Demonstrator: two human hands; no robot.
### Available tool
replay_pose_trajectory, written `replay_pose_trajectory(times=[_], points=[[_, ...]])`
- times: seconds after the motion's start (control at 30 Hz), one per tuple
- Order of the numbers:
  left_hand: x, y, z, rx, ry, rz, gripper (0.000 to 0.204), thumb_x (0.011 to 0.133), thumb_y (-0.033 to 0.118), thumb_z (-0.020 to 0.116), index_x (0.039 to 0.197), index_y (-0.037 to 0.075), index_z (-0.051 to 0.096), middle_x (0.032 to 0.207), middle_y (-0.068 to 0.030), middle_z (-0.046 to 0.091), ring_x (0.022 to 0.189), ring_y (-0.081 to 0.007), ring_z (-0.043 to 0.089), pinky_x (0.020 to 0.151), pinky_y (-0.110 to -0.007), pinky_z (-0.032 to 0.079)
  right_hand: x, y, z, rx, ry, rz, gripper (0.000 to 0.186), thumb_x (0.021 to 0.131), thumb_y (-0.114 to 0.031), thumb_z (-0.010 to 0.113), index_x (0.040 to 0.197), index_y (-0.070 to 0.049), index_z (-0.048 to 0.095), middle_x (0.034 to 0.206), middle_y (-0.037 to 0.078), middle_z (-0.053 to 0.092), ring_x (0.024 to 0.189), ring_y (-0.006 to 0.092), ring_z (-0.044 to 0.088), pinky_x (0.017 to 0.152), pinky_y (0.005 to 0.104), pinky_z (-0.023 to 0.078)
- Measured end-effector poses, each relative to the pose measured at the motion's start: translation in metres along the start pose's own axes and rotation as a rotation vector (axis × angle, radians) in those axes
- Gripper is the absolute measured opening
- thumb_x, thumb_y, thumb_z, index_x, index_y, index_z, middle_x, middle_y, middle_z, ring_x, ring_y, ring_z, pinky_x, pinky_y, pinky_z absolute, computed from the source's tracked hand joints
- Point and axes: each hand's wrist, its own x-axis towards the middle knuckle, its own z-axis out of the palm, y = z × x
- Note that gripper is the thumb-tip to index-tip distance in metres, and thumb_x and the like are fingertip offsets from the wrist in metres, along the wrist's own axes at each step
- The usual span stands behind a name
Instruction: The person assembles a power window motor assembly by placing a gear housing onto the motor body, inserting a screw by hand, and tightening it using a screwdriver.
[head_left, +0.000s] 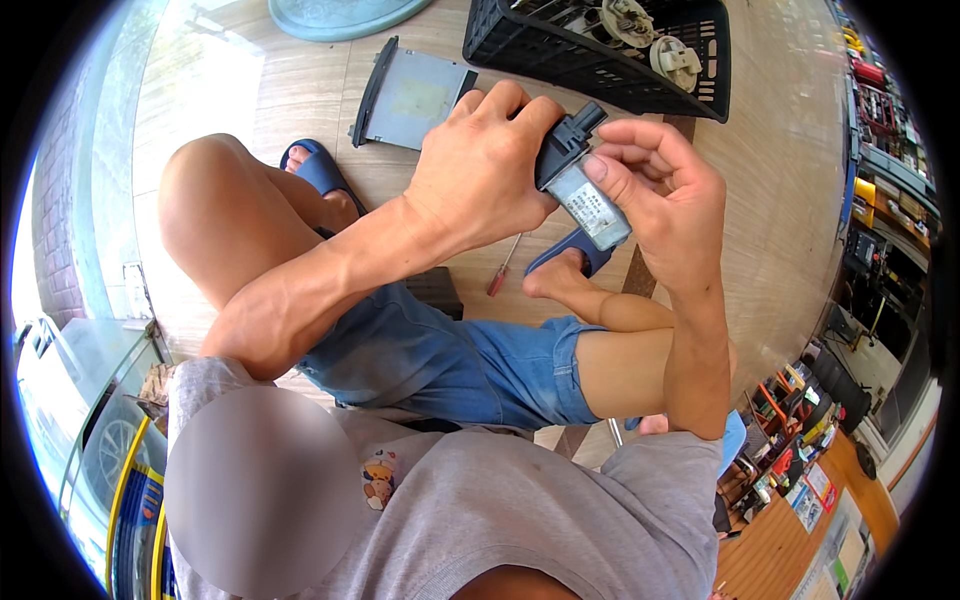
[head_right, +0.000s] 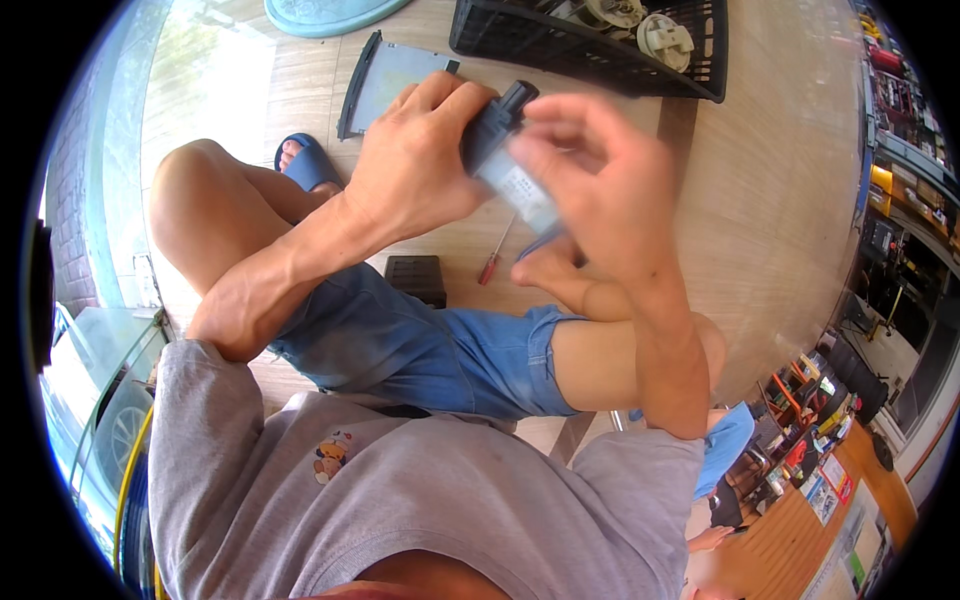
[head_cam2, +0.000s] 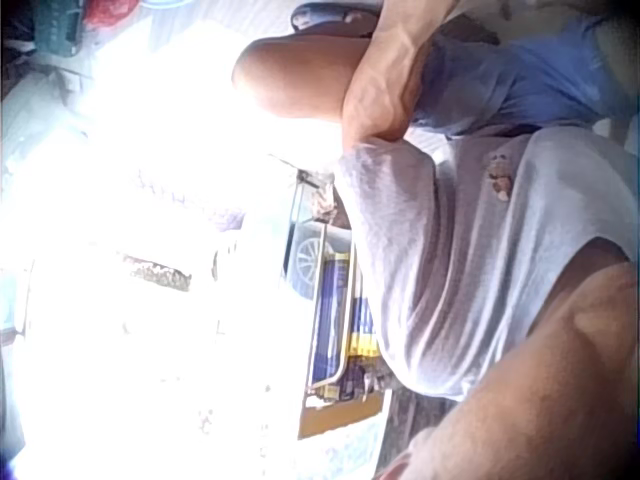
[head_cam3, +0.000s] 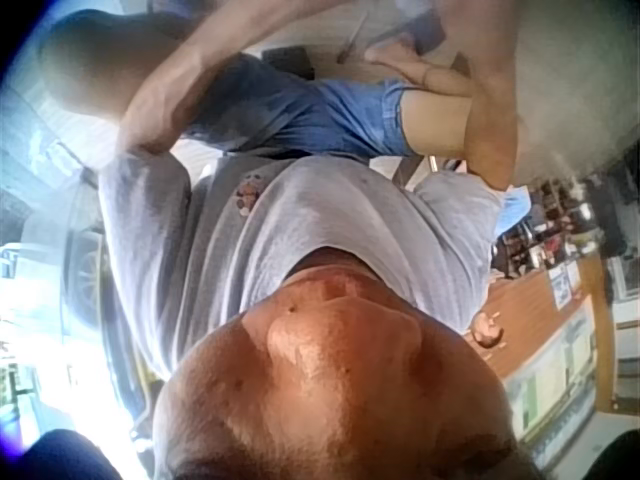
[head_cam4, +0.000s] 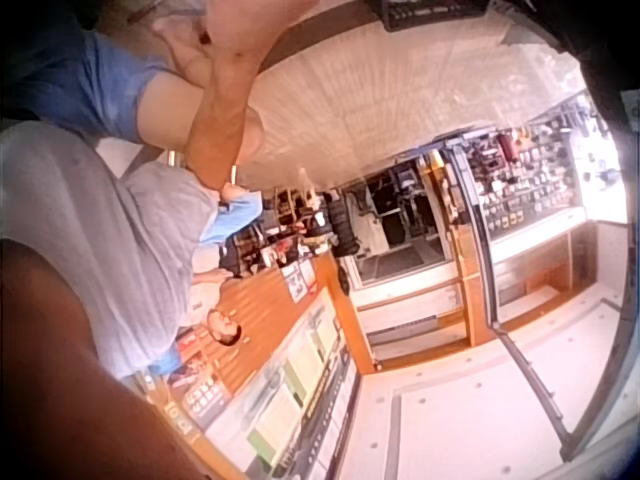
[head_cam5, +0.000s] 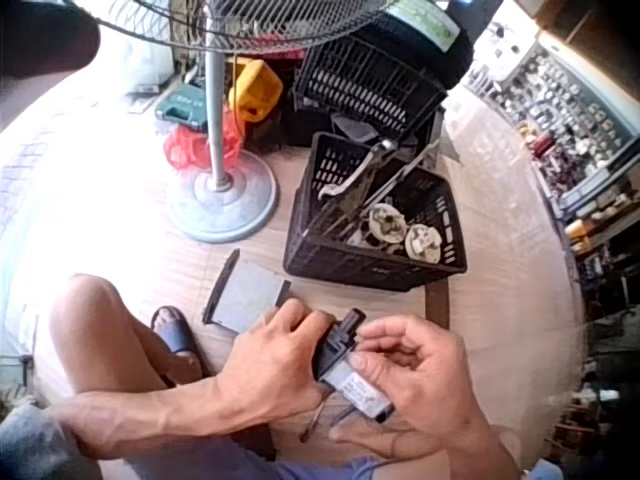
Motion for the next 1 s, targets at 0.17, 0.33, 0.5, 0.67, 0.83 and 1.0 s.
replay_pose_trajectory(times=[0.17, 0.33, 0.5, 0.67, 0.83, 1.0], points=[[0.001, 0.0, -0.002, 0.0, 0.017, 0.02, 0.05, 0.066, 0.017, 0.082, 0.112, 0.006, 0.066, 0.103, -0.0151, 0.063, 0.093, -0.0383, 0.065, 0.078, -0.047, 0.058, -0.001, -0.001, 0.003, 0.022, 0.061, -0.062, 0.025, 0.089, -0.002, 0.078, 0.112, 0.002, 0.067, 0.097, 0.01, 0.073, 0.087, 0.0108, 0.068, 0.077, 0.0225, 0.056], [0.001, 0.001, -0.004, -0.007, 0.023, 0.008, 0.05, 0.066, 0.016, 0.081, 0.112, 0.006, 0.066, 0.104, -0.0151, 0.063, 0.093, -0.0386, 0.065, 0.078, -0.047, 0.058, -0.003, 0.001, 0.011, -0.008, 0.127, -0.101, 0.024, 0.09, -0.003, 0.077, 0.111, 0.002, 0.067, 0.095, 0.009, 0.073, 0.086, 0.0102, 0.067, 0.076, 0.0221, 0.055], [0.002, 0.001, -0.004, -0.009, 0.025, 0.011, 0.049, 0.066, 0.015, 0.08, 0.111, 0.006, 0.066, 0.103, -0.0154, 0.063, 0.093, -0.039, 0.065, 0.077, -0.047, 0.058, -0.002, 0.0, 0.013, -0.083, 0.162, -0.086, 0.022, 0.092, -0.005, 0.077, 0.111, 0.002, 0.068, 0.094, 0.007, 0.072, 0.084, 0.0087, 0.066, 0.074, 0.0216, 0.053], [0.001, -0.001, -0.002, 0.0, 0.032, 0.017, 0.047, 0.067, 0.015, 0.08, 0.111, 0.006, 0.066, 0.102, -0.0157, 0.063, 0.092, -0.039, 0.065, 0.077, -0.047, 0.058, -0.001, 0.004, 0.013, -0.176, 0.162, -0.139, 0.019, 0.094, -0.007, 0.075, 0.109, 0.002, 0.069, 0.093, 0.005, 0.072, 0.082, 0.0069, 0.064, 0.072, 0.0213, 0.052], [-0.001, -0.001, -0.001, 0.02, 0.007, 0.022, 0.046, 0.067, 0.014, 0.08, 0.11, 0.006, 0.066, 0.102, -0.0154, 0.063, 0.092, -0.0391, 0.065, 0.076, -0.047, 0.058, -0.002, 0.004, 0.013, -0.269, 0.153, -0.178, 0.017, 0.095, -0.007, 0.074, 0.109, 0.002, 0.071, 0.092, 0.004, 0.073, 0.082, 0.0059, 0.063, 0.072, 0.0213, 0.052], [0.001, -0.005, -0.002, 0.087, 0.002, 0.042, 0.046, 0.066, 0.014, 0.079, 0.11, 0.007, 0.066, 0.103, -0.0148, 0.064, 0.092, -0.0393, 0.065, 0.076, -0.047, 0.058, 0.0, 0.007, 0.008, -0.242, 0.112, -0.116, 0.022, 0.094, -0.006, 0.075, 0.113, 0.003, 0.07, 0.095, 0.005, 0.073, 0.086, 0.0076, 0.065, 0.075, 0.0222, 0.053]])
